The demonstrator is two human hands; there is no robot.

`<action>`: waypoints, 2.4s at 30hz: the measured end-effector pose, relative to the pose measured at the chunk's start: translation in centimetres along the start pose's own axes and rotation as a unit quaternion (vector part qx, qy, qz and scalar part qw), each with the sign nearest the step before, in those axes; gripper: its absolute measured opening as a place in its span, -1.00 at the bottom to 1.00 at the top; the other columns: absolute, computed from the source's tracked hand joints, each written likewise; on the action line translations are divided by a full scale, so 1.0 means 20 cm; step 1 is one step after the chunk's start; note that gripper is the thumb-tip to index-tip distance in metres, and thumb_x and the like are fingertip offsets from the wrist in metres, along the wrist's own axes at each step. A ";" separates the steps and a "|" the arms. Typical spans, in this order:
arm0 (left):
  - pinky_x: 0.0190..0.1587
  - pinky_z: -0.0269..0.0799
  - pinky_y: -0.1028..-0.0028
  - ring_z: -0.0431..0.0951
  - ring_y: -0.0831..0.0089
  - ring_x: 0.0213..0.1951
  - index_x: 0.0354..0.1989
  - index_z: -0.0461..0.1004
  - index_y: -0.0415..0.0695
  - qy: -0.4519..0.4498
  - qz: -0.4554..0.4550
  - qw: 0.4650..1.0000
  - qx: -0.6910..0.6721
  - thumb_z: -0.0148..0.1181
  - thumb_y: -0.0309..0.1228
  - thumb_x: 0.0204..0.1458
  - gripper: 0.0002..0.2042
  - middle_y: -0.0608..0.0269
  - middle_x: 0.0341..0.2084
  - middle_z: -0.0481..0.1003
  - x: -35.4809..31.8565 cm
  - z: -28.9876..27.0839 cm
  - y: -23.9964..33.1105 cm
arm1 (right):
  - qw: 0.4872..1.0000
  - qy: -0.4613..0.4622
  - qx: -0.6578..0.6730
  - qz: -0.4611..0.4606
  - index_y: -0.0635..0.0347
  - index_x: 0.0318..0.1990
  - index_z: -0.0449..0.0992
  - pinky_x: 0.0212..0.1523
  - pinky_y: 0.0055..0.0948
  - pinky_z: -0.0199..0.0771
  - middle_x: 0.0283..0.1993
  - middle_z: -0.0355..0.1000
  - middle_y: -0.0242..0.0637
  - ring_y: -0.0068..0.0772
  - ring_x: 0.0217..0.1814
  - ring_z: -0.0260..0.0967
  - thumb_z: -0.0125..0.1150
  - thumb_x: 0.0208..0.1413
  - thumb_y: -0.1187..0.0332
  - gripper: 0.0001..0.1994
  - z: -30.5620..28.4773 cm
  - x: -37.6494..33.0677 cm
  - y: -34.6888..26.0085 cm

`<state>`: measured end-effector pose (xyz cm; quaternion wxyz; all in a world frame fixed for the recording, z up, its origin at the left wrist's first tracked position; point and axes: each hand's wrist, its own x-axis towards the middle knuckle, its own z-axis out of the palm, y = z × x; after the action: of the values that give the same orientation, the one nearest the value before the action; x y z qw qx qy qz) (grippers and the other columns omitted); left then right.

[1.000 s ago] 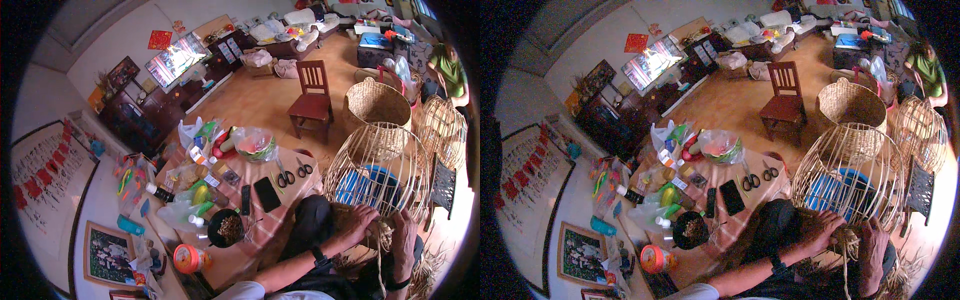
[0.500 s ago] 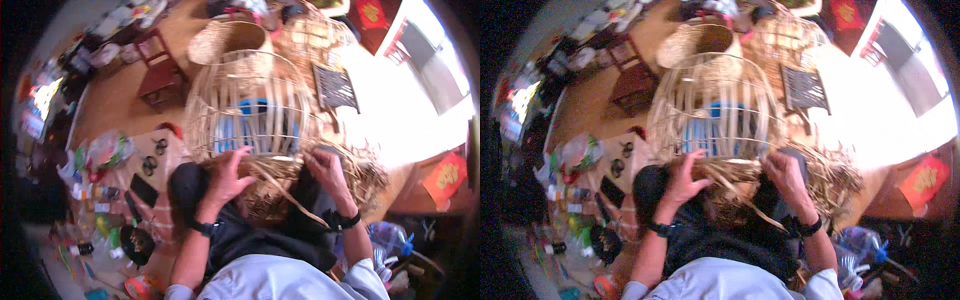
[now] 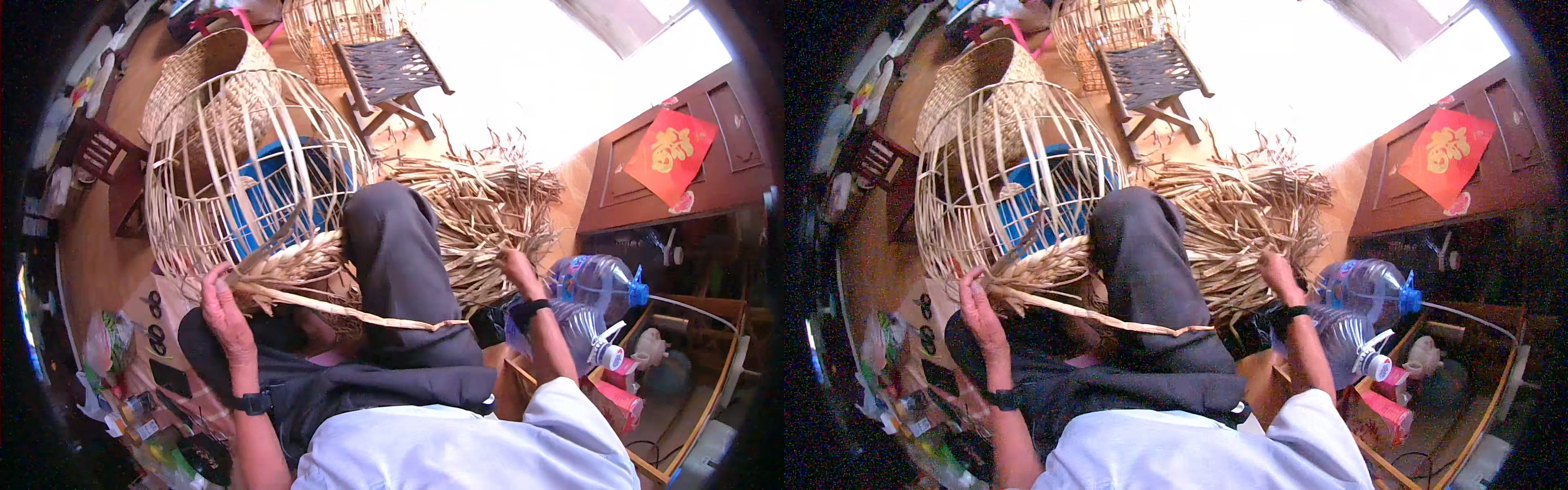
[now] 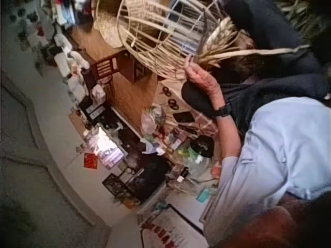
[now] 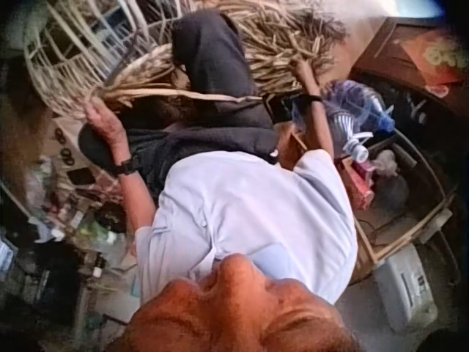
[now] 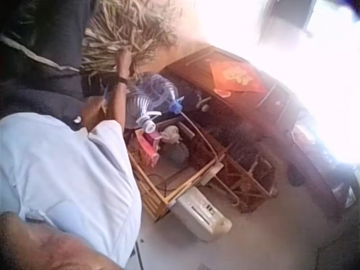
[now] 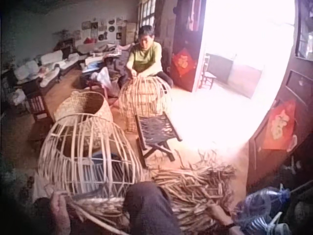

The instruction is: Weaving a large bamboo or wood basket frame by hand.

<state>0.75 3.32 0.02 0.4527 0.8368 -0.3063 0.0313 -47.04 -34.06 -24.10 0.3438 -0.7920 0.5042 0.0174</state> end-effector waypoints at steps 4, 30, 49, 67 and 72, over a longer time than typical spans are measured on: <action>0.19 0.37 0.33 0.53 0.34 0.02 0.09 0.53 -0.20 -0.035 -0.037 0.999 -0.010 -0.11 -0.28 0.48 -0.68 0.18 -0.06 0.59 0.02 -0.02 0.04 | 0.998 0.049 -0.025 0.011 0.33 0.00 0.57 -0.04 -0.07 0.60 -0.11 0.63 0.12 0.12 -0.05 0.62 0.39 0.14 0.33 -0.67 0.42 -0.10 0.25; 0.27 0.30 0.32 0.49 0.30 0.09 0.07 0.49 -0.25 -0.011 -0.025 0.998 0.049 -0.09 -0.32 0.46 -0.71 0.14 -0.01 0.55 0.01 -0.05 -0.07 | 0.972 0.101 -0.211 0.022 0.10 0.06 0.32 -0.36 0.05 0.62 -0.07 0.46 0.02 0.12 -0.25 0.60 0.20 0.17 0.45 -0.68 0.56 -0.04 -0.08; 0.27 0.31 0.33 0.49 0.32 0.07 0.06 0.49 -0.26 -0.011 -0.028 0.999 0.023 -0.08 -0.34 0.46 -0.72 0.16 -0.04 0.55 0.01 -0.03 -0.06 | 0.981 0.052 -0.120 -0.141 0.16 -0.04 0.42 -0.27 -0.07 0.61 -0.18 0.51 -0.05 -0.01 -0.20 0.60 0.11 0.23 0.44 -0.82 0.69 -0.27 -0.35; 0.18 0.44 0.25 0.59 0.17 0.00 -0.05 0.58 -0.22 -0.048 -0.058 0.996 -0.055 -0.06 -0.45 0.37 -0.75 0.07 -0.15 0.61 0.05 0.07 0.17 | 0.985 -0.130 -0.101 -0.050 0.20 0.30 0.51 0.08 -0.08 0.53 0.16 0.53 0.00 0.08 0.19 0.45 0.21 0.30 0.30 -0.56 0.81 -0.19 0.65; 0.02 0.50 0.17 0.62 0.03 -0.09 -0.07 0.57 -0.09 0.001 0.040 0.999 0.029 0.03 -0.45 0.35 -0.84 0.09 -0.23 0.63 0.04 -0.04 0.11 | 0.978 -0.099 -0.122 -0.138 0.17 0.24 0.51 -0.07 -0.25 0.55 -0.07 0.58 -0.20 -0.24 -0.08 0.54 0.13 0.35 0.33 -0.64 0.85 0.07 0.51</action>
<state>0.29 2.65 2.32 0.4271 0.8364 -0.3385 0.0590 -49.25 -28.25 -42.91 0.2917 -0.8844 0.3473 0.1099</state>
